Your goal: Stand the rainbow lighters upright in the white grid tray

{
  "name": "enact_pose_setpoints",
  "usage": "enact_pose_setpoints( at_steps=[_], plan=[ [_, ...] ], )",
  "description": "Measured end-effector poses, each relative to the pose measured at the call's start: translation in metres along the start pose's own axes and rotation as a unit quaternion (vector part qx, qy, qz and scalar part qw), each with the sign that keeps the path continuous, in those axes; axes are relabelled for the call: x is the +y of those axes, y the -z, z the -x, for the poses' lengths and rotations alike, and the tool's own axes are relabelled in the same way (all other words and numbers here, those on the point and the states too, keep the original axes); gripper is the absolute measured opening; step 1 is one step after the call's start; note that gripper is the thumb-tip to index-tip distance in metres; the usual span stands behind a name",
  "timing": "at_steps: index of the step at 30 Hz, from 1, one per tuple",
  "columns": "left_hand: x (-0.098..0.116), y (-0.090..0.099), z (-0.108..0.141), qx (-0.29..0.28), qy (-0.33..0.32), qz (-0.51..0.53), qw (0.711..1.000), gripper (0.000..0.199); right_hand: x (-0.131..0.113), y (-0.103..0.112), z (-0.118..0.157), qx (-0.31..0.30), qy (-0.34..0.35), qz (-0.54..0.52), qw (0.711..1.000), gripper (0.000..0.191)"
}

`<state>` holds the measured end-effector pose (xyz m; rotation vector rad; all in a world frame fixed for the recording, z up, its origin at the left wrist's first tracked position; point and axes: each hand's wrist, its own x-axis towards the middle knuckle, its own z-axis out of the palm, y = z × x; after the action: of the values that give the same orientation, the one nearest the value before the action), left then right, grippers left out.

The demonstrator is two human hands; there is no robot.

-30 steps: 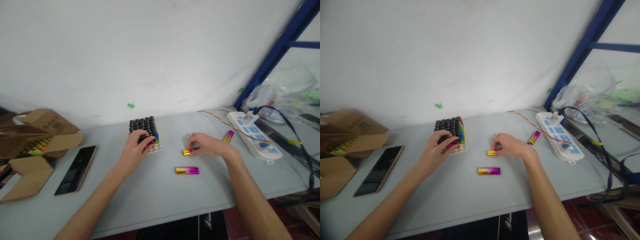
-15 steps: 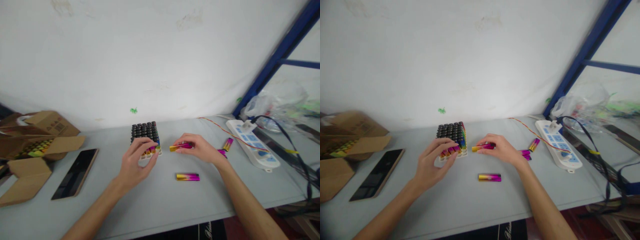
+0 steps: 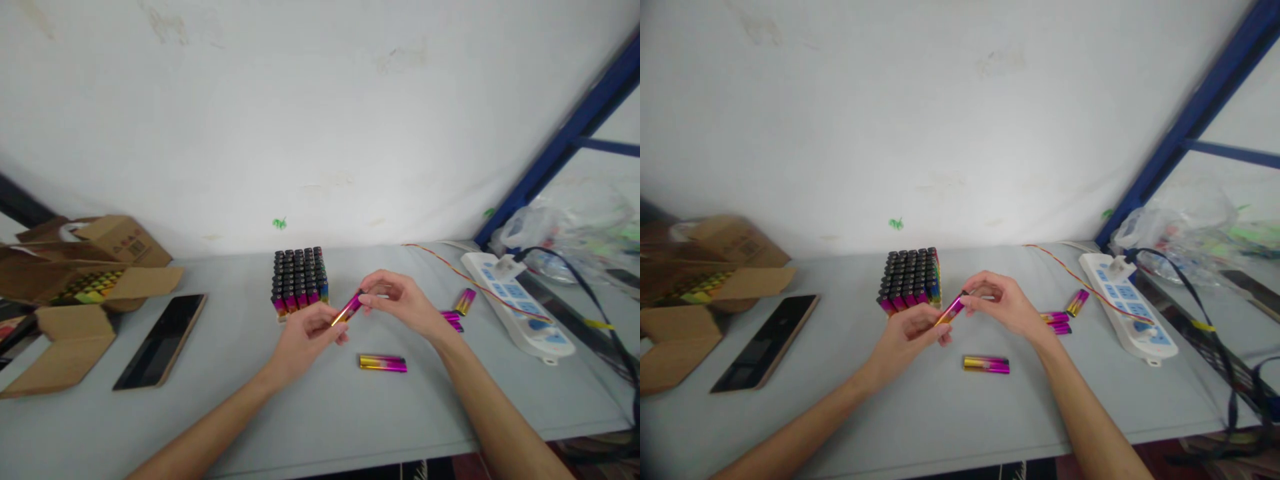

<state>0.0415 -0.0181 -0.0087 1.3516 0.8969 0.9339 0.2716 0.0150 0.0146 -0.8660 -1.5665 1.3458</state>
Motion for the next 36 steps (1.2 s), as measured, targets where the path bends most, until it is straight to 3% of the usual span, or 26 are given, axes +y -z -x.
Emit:
enact_pose_setpoints(
  at_steps=[4,9,18,27,32,36],
  plan=[
    [0.004,0.002,0.002,-0.083,0.049,0.069,0.993,0.040,0.006,-0.010,-0.003,-0.006,-0.010,0.008,1.000,0.029],
    [0.008,-0.001,0.003,-0.138,0.083,0.151,0.975,0.034,0.008,-0.014,-0.004,0.000,0.085,0.099,0.991,0.025],
    [0.009,0.008,0.002,-0.103,0.049,0.226,0.968,0.023,0.017,-0.003,-0.002,0.049,0.080,0.308,0.947,0.034],
    [0.009,0.005,0.003,-0.025,0.128,0.266,0.955,0.025,0.017,-0.002,-0.001,0.037,0.074,0.337,0.938,0.035],
    [0.014,0.009,0.002,-0.031,0.152,0.223,0.962,0.050,0.021,0.000,-0.001,0.007,0.064,0.346,0.936,0.035],
    [0.010,0.012,0.001,-0.039,0.180,0.213,0.960,0.052,0.020,0.000,-0.001,0.002,0.059,0.347,0.936,0.037]
  ],
)
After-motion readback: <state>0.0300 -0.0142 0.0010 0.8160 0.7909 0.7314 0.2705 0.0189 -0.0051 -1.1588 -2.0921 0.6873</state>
